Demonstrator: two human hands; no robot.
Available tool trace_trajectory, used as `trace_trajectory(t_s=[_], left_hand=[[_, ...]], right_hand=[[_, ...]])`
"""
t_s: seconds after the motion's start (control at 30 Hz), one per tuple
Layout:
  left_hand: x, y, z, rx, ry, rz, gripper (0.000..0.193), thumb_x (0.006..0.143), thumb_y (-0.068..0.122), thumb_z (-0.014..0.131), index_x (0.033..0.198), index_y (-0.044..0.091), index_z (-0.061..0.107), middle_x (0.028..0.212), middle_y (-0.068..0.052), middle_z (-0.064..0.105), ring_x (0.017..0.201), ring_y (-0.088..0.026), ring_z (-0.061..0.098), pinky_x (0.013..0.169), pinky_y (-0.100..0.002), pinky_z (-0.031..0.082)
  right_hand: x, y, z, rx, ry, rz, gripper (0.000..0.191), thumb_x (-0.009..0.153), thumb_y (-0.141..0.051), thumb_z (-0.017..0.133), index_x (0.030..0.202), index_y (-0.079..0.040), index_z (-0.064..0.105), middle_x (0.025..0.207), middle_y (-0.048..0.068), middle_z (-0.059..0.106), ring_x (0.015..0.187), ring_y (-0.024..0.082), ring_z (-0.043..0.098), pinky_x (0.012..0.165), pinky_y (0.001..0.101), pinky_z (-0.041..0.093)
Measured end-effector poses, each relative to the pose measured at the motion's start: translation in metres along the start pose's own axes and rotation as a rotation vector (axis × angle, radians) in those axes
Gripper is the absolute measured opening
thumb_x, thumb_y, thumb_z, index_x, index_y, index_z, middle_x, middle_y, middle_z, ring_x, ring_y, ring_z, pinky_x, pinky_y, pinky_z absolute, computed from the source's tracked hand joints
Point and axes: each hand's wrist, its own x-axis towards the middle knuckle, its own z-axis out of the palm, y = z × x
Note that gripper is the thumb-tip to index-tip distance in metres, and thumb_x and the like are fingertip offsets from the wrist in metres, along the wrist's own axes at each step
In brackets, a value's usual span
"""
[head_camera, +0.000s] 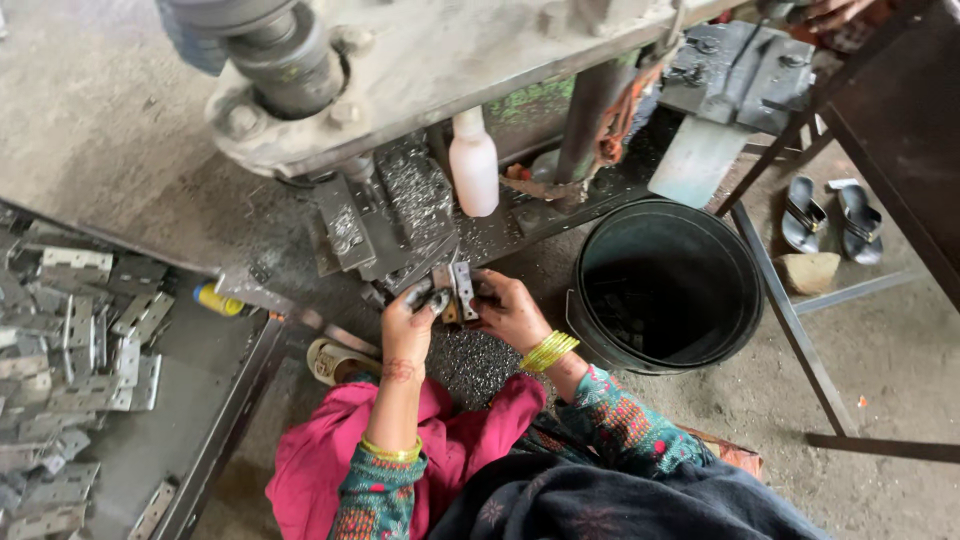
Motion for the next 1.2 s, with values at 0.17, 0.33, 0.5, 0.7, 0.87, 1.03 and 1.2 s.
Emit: trace_trajectory(t_s=[0.17,0.33,0.5,0.7,0.87,1.03,1.2], left_hand=[[-0.037,0.042,0.013,0.822,0.117,0.562,0.061,0.077,0.003,0.073,0.137,0.002,0.060,0.122,-0.022,0.070,0.108,-0.038,0.065,0.091,-0.043,0.051],[-0.051,0.065,0.026,1.096,-0.081,0.702,0.056,0.081,0.000,0.065,0.136,0.005,0.061,0.132,-0.020,0.070,0.098,-0.038,0.067,0.086,-0.044,0.053],[-0.015,0.073,0.001,0.523,0.104,0.186,0.045,0.089,-0.002,0.057,0.129,0.012,0.074,0.119,-0.010,0.081,0.085,-0.029,0.073,0.094,-0.041,0.056],[0.032,0.044,-0.013,1.327,0.301,0.592,0.048,0.093,0.004,0.063,0.140,0.012,0.065,0.143,-0.015,0.060,0.123,-0.032,0.065,0.109,-0.041,0.044],[0.046,0.026,-0.014,1.454,0.200,0.639,0.060,0.086,0.003,0.061,0.145,0.013,0.059,0.156,-0.007,0.051,0.134,-0.025,0.060,0.122,-0.041,0.036],[0.051,0.027,-0.023,1.215,0.101,0.389,0.053,0.083,0.017,0.063,0.136,0.009,0.062,0.158,-0.005,0.047,0.139,-0.030,0.047,0.113,-0.045,0.033],[0.058,0.019,-0.013,1.709,0.260,0.339,0.041,0.089,0.035,0.070,0.124,0.014,0.075,0.157,0.003,0.055,0.150,-0.022,0.042,0.127,-0.049,0.018]], right_hand=[[0.008,0.015,-0.005,0.077,0.063,0.028,0.048,0.089,0.009,0.056,0.136,0.002,0.054,0.111,0.007,0.070,0.091,0.012,0.067,0.071,0.0286,0.060],[0.007,0.017,-0.011,0.288,0.032,0.066,0.039,0.098,0.001,0.058,0.137,0.003,0.058,0.116,0.007,0.069,0.099,0.013,0.066,0.084,0.0271,0.057],[0.009,0.021,-0.006,0.171,0.107,-0.164,0.037,0.098,0.001,0.060,0.135,0.005,0.060,0.121,0.006,0.071,0.106,0.009,0.065,0.093,0.0238,0.055],[-0.002,0.015,0.009,-0.142,0.398,-0.206,0.038,0.093,-0.006,0.064,0.128,0.006,0.058,0.110,0.013,0.075,0.101,0.017,0.073,0.084,0.0315,0.059],[-0.021,0.005,0.014,-0.736,0.363,-0.227,0.035,0.090,-0.021,0.075,0.118,-0.002,0.065,0.109,0.019,0.074,0.102,0.039,0.071,0.083,0.0445,0.057],[-0.017,-0.001,0.016,-0.847,0.380,-0.503,0.039,0.090,-0.025,0.074,0.118,-0.002,0.060,0.108,0.018,0.071,0.100,0.040,0.070,0.083,0.0471,0.056],[-0.020,-0.016,0.018,-0.955,0.189,-0.169,0.034,0.083,-0.024,0.073,0.111,-0.007,0.063,0.104,0.017,0.069,0.097,0.040,0.069,0.079,0.0505,0.055]])
